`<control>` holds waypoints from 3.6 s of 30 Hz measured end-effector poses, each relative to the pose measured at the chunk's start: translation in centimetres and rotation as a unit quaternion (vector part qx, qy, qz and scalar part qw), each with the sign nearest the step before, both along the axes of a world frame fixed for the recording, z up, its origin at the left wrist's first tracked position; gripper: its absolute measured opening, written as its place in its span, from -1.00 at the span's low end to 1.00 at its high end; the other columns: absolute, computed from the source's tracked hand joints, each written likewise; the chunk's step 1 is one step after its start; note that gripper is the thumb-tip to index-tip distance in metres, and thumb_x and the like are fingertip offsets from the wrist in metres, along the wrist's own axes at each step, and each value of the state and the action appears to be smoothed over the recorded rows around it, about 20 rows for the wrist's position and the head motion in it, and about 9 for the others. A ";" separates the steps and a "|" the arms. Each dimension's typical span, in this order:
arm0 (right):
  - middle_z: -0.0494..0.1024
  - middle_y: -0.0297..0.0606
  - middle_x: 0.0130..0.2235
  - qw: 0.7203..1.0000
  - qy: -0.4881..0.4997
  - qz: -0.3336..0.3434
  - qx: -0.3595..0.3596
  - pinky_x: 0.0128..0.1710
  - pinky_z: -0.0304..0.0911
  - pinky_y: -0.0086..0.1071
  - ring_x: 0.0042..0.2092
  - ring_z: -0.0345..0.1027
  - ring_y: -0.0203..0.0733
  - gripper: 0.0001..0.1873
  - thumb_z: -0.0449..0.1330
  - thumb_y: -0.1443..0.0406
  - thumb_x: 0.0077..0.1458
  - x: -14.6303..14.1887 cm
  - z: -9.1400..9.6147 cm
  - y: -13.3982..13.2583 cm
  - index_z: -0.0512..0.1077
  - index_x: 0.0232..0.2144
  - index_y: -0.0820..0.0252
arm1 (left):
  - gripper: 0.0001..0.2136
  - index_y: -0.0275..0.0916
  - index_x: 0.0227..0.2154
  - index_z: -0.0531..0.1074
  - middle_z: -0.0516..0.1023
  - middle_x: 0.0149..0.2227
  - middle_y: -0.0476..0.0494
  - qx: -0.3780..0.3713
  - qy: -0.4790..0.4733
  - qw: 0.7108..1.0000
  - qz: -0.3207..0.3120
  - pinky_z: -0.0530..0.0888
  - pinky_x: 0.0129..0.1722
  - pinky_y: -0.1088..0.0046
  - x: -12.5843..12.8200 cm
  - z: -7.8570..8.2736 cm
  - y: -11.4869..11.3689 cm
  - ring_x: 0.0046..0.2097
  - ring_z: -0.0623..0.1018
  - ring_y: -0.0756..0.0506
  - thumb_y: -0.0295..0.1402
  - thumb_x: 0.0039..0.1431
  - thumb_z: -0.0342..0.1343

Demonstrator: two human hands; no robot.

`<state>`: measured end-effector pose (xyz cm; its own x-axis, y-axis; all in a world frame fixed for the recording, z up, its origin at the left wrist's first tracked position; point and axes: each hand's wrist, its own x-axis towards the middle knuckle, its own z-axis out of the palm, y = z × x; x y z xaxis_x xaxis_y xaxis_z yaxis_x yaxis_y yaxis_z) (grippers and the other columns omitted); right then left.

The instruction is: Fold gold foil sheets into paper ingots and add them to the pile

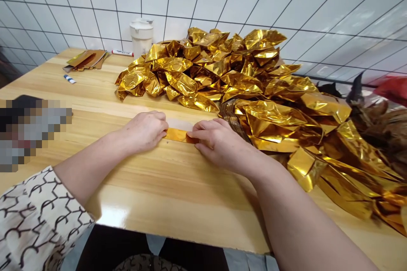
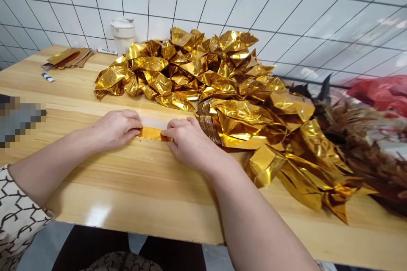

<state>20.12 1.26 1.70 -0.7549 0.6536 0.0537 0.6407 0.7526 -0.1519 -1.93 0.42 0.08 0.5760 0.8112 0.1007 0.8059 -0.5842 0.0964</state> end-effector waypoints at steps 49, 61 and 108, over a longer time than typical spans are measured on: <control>0.48 -0.19 -0.36 0.989 0.134 -0.051 -0.032 -0.23 0.27 -0.29 -0.24 0.35 -0.15 -0.80 0.06 0.33 0.16 0.5 -1.4 1.9 0.48 -0.38 0.20 | -0.62 -0.09 0.10 0.35 0.44 -0.05 -0.21 -0.021 0.093 0.994 -0.061 0.36 -0.14 0.34 1.2 1.2 -2.0 -0.02 0.36 -0.21 -0.14 0.28 -0.03; 0.44 -0.24 -0.40 0.976 0.162 -0.148 -0.011 -0.20 0.21 -0.23 -0.27 0.31 -0.11 -0.89 0.18 0.27 0.03 -0.3 -3.1 2.6 0.37 -0.51 0.13 | -0.48 -0.06 0.25 0.11 0.41 0.02 -0.22 -0.029 0.100 0.994 -0.042 0.33 -0.14 0.36 1.5 1.6 -2.3 0.02 0.35 -0.22 -0.14 0.26 0.00; 0.47 -0.14 -0.27 0.972 0.109 -0.190 0.087 -0.15 0.07 -0.15 -0.14 0.26 0.01 -0.93 0.14 0.29 0.09 -1.8 -3.1 1.6 0.41 -0.35 0.13 | -0.77 -0.22 -0.12 0.44 0.49 -0.16 -0.11 -0.114 -0.118 0.986 0.002 0.40 -0.14 0.40 -0.5 0.9 -0.1 -0.16 0.48 -0.07 -0.45 0.15 0.06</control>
